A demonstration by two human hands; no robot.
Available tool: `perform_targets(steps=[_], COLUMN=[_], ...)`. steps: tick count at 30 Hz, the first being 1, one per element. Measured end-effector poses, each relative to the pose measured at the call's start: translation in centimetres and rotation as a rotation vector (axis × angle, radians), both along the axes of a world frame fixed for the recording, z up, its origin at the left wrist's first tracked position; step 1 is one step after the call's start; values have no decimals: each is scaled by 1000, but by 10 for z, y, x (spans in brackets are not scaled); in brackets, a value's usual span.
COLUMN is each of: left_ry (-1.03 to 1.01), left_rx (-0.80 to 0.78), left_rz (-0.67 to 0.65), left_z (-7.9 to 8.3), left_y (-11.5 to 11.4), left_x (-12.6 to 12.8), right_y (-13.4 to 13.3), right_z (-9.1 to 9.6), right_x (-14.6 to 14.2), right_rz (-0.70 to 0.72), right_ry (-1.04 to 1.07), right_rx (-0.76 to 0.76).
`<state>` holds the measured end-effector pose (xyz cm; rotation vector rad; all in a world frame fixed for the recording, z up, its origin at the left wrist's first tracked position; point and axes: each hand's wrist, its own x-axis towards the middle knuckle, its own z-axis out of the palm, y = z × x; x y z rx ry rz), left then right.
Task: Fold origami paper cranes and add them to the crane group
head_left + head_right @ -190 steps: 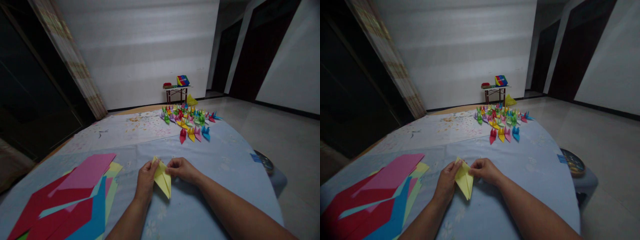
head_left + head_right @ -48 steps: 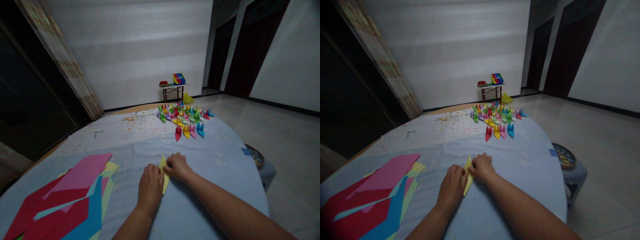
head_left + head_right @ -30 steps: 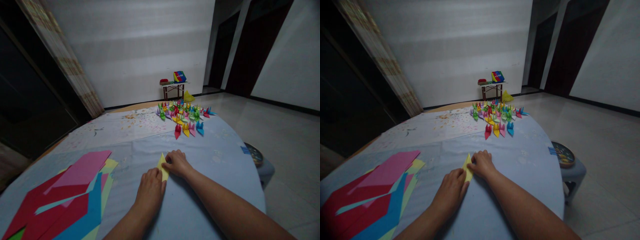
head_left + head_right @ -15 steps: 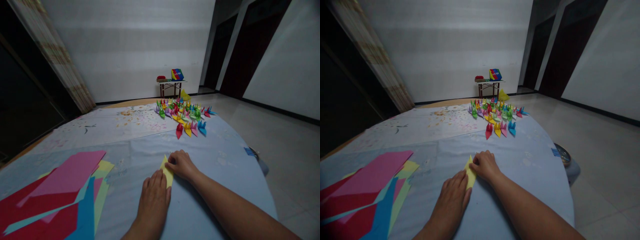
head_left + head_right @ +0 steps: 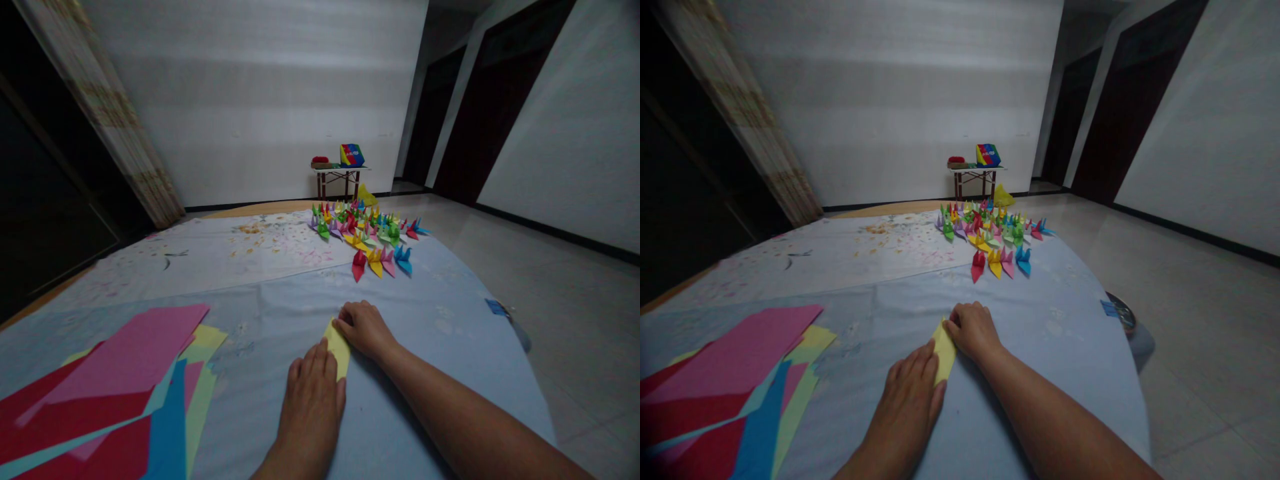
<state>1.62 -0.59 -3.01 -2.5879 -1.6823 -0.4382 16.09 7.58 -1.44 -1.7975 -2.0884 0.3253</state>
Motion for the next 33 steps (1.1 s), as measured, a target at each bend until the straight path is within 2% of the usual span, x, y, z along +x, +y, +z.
perform_targets(steps=[10, 13, 17, 19, 20, 22, 23, 27, 33], left_ry=[-17, -16, -23, -27, -28, -26, -24, -19, 0], left_rx=[-28, -53, -32, -10, -2, 6, 4, -27, -80], left_rz=[11, 24, 24, 20, 19, 20, 20, 11, 30], left_z=[7, 10, 9, 6, 5, 3, 2, 5, 10], left_y=[-1, -2, -3, -3, -2, -2, -1, -2, -1], left_x=[2, 2, 2, 2, 2, 2, 3, 3, 4], right_y=[16, 22, 12, -1, -9, -22, -27, -31, -26], right_z=[0, 2, 13, 18, 19, 20, 20, 15, 11], right_x=[-4, -1, 10, 15, 16, 17, 17, 17, 19], right_rz=[-92, -77, -9, 168, 292, 476, 507, 485, 449], right_ry=[-81, -72, -44, -33, -55, -123, -152, -217, -216], right_rx=[-48, -28, 71, 212, 232, 199, 171, 96, 96])
